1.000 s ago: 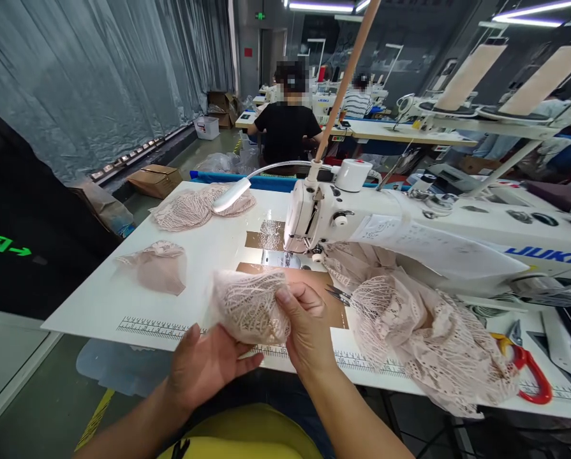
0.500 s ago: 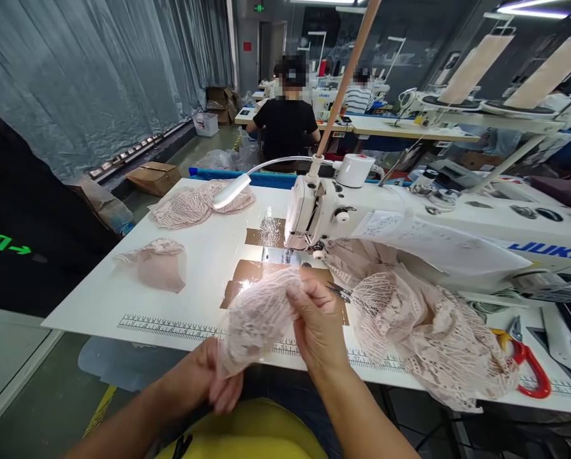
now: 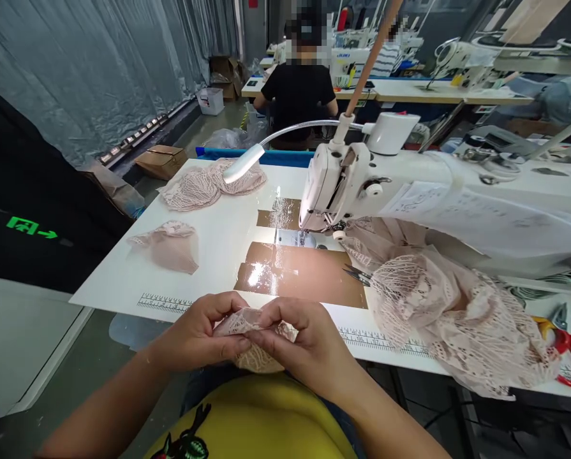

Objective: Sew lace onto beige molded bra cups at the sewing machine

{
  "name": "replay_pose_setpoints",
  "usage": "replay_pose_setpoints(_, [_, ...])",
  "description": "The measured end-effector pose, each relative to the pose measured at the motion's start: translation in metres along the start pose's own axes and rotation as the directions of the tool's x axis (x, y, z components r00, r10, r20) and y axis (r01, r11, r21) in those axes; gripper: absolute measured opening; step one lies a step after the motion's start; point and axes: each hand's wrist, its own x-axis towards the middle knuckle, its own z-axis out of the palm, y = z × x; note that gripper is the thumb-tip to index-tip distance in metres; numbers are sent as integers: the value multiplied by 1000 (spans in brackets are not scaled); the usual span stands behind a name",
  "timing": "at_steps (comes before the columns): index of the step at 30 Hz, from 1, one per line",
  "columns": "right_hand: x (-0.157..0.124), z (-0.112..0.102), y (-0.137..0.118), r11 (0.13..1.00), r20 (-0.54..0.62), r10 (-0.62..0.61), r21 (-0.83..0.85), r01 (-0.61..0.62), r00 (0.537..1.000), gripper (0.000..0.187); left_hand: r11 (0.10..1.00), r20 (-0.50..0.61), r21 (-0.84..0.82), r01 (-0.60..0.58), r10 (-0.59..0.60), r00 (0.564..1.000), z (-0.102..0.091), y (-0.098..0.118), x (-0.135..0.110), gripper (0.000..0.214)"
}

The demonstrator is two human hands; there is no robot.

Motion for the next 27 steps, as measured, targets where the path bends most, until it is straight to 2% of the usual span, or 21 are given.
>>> replay_pose_setpoints(4, [5,3,7,994,-120,-90,-72,81,989,12,997,1,-83,-2,2,1000,4,-7,3,21])
replay_pose_setpoints(8, [9,3,12,987,-206,-136,-115,114,969,15,999,12,-21,-32,32,999,1,-7,7,24])
replay_pose_setpoints(15, [17,-8,15,991,-199,-100,-103,81,975,14,987,-17,144,-71,74,997,-8,4,20,22])
replay_pose_setpoints(18, [22,-13,15,993,-184,-93,-92,77,979,15,986,-19,165,-37,41,999,-9,8,28,18])
replay_pose_setpoints(21, [26,-17,16,993,-180,-81,-96,65,980,15,993,-27,114,22,-19,999,-8,8,38,18])
replay_pose_setpoints(25, [31,-29,25,988,-197,-27,-158,-4,980,18,994,1,-63,86,-87,996,-7,1,50,22])
replay_pose_setpoints(27, [33,-36,30,994,-194,18,-106,-39,981,15,988,9,-121,100,-100,995,-7,-2,54,24])
